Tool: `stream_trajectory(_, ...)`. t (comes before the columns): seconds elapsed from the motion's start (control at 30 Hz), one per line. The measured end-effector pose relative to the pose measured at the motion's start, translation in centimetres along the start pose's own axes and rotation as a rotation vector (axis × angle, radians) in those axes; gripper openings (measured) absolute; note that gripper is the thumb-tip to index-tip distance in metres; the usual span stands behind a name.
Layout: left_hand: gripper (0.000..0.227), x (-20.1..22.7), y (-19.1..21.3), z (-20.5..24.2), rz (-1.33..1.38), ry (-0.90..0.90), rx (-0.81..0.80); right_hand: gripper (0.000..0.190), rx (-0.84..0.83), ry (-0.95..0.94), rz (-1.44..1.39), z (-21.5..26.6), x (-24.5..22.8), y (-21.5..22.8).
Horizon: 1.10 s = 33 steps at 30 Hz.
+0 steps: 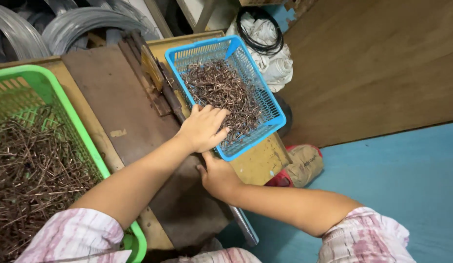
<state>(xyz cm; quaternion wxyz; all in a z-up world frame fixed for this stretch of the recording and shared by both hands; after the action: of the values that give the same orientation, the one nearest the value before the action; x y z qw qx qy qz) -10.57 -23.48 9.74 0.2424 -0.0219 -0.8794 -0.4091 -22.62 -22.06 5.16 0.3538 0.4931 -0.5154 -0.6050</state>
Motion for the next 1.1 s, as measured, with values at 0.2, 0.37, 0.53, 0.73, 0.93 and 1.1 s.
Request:
stream_trajectory(0.2, 0.051, 0.3, -0.1, 0.4, -0.004, -0.005, 0.046, 0.053, 0.057, -0.020, -0.064, 0.4, 1.3, -1.5)
stream_trajectory(0.37, 0.050, -0.2, -1.4, 0.3, -0.070, -0.072, 0.187, 0.053, 0.127, 0.018, -0.074, -0.3, 2.8, -2.9)
stream_trajectory(0.53, 0.052, -0.8, -2.6, 0.7, -0.068, -0.059, 0.189, 0.056, 0.168, 0.050, -0.056, 0.0, 2.2, -2.2)
stream_trajectory(0.73, 0.054, -1.0, -2.8, 0.6, -0.043, -0.028, 0.155, 0.053, 0.171, 0.058, -0.097, -0.1, 1.4, -1.4)
stream_trajectory(0.93, 0.055, -0.8, -2.6, 0.3, -0.040, -0.017, 0.099, 0.051, 0.033, -0.045, -0.123, -0.2, 1.8, -1.6)
stream_trajectory(1.1, 0.056, -1.1, -3.1, 0.4, -0.087, 0.001, 0.071, 0.049, -0.007, -0.052, -0.118, -0.3, 1.7, -1.7)
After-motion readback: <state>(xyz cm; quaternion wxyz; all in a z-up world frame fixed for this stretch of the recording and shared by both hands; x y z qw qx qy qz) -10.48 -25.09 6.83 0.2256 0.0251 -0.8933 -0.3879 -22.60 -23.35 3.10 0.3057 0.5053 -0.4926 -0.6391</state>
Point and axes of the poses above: each hand's wrist, its own z-axis away from the middle knuckle, its own y-axis out of the back of the hand, x = y × z, the point moved 9 cm from there along -z, towards the middle knuckle, and after that the axes turned 11 degrees about x, right-handed, at the moved point
